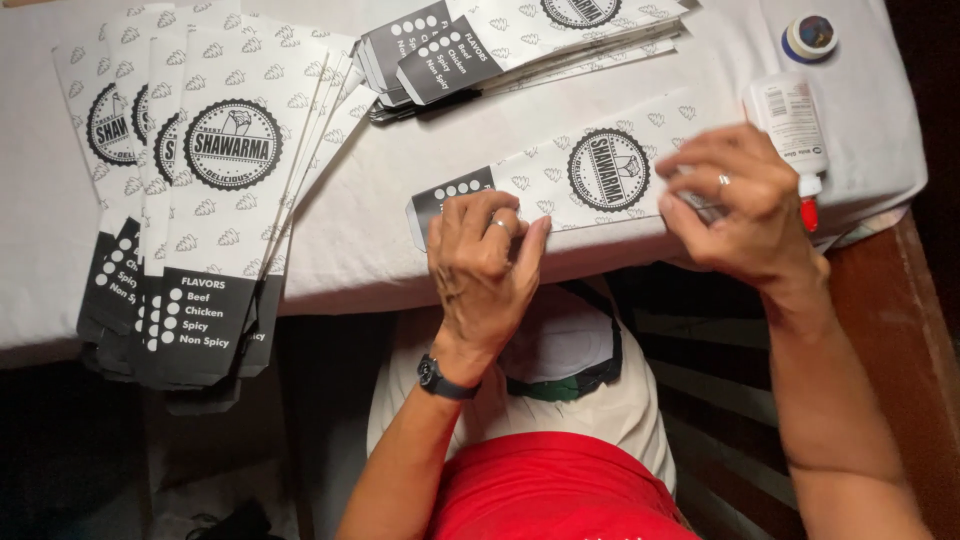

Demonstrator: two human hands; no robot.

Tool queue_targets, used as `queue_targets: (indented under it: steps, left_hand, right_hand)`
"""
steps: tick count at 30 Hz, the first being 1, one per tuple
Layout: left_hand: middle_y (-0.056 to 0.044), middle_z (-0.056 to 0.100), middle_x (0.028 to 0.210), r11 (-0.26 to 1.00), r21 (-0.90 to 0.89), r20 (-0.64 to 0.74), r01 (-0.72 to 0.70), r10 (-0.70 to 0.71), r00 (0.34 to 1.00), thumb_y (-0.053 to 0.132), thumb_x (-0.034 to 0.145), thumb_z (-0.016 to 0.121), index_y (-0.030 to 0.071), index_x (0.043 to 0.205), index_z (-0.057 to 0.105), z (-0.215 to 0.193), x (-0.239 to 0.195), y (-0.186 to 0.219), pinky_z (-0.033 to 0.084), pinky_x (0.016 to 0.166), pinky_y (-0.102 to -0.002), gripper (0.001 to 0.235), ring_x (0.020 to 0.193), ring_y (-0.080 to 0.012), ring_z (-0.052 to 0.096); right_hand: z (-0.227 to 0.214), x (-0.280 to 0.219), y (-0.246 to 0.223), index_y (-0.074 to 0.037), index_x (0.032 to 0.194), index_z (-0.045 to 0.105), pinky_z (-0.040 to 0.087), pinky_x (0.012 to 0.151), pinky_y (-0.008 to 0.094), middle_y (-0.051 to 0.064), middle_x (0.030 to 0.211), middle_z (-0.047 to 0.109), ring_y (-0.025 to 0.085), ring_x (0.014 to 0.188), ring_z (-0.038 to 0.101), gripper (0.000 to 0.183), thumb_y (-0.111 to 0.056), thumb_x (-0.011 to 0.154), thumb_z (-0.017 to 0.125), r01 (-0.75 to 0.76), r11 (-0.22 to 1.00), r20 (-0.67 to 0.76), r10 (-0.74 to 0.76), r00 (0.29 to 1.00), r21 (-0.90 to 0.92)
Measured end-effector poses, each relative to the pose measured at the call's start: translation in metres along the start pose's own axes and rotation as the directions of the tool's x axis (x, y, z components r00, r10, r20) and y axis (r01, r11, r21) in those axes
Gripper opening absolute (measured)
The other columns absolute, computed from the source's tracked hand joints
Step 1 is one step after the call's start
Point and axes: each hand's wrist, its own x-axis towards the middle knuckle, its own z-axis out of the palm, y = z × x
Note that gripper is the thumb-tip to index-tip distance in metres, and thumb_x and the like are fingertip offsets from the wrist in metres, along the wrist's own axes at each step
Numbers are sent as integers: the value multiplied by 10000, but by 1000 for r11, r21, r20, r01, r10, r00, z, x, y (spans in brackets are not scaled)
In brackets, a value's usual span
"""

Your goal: Assembling paper shawarma packaging by applying glue to tabs and folding them into shape.

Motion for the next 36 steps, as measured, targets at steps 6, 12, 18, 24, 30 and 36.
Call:
queue_targets:
  steps: [6, 12, 18, 24, 30, 36]
  left_hand:
    - [-170, 609, 1423, 962, 272, 112, 3, -35, 993, 343, 957, 689, 46, 1308, 674, -1, -4, 2, 386, 1112, -497, 460, 1395, -422, 485]
    - [-205, 237, 1687, 918, 395, 311, 37, -171, 935, 493, 1066, 547, -12, 1608, 318, -1, -15, -3, 125, 1293, -621, 775, 1591, -350, 202]
    - [-430, 202, 1575, 949, 247, 353, -197, 101, 930, 583, 1074, 477, 238, 1457, 473, -13, -21, -19, 207, 1207, -773, 516, 1456, -692, 181]
    - [-218, 625, 1237, 967, 146, 145, -210, 189, 971, 61, 955, 707, 58, 1002, 694, -55, -10, -5, 456, 933, -541, 49, 1106, -396, 577]
    - [-134, 622, 686, 968, 218, 6, 123, -127, 992, 110, 992, 841, 20, 900, 672, -135, 4, -47, 378, 565, -460, 213, 535, -303, 511]
    - [-96, 746, 894, 820, 417, -147, 391, -364, 920, -4, 1010, 864, 5, 1346, 537, -191, 11, -93, 484, 745, -527, 469, 836, -400, 717]
  right_hand:
    - [12, 36, -19, 15, 1613, 269, 128, 1264, 561, 214, 1685, 278, 364, 1565, 232, 662, -352, 1085, 427, -127, 987, 421, 157, 893, -99]
    - [-4, 36, -19, 11, 1610, -70, -39, 1256, 465, 217, 1687, -139, 313, 1576, -115, 1059, -697, 943, 348, -415, 841, 556, 541, 631, -347]
    - [-19, 69, -15, -1, 1589, 241, 107, 1212, 604, 313, 1644, 224, 504, 1517, 142, 1219, -832, 753, 553, -343, 869, 542, 491, 682, -356]
    - [28, 102, 38, 30, 1298, 766, 363, 1162, 582, 246, 1403, 712, 420, 1369, 533, 298, 8, 1005, 818, 104, 979, 99, -87, 991, -177]
    - [66, 111, 58, -122, 1005, 774, 561, 945, 419, 32, 853, 754, 301, 1022, 789, 160, -129, 1164, 759, 214, 880, -37, -253, 967, -423]
    - [16, 57, -31, -53, 1083, 775, 632, 786, 447, 146, 926, 794, 353, 948, 787, 104, -23, 997, 724, 155, 916, -41, -183, 982, -369]
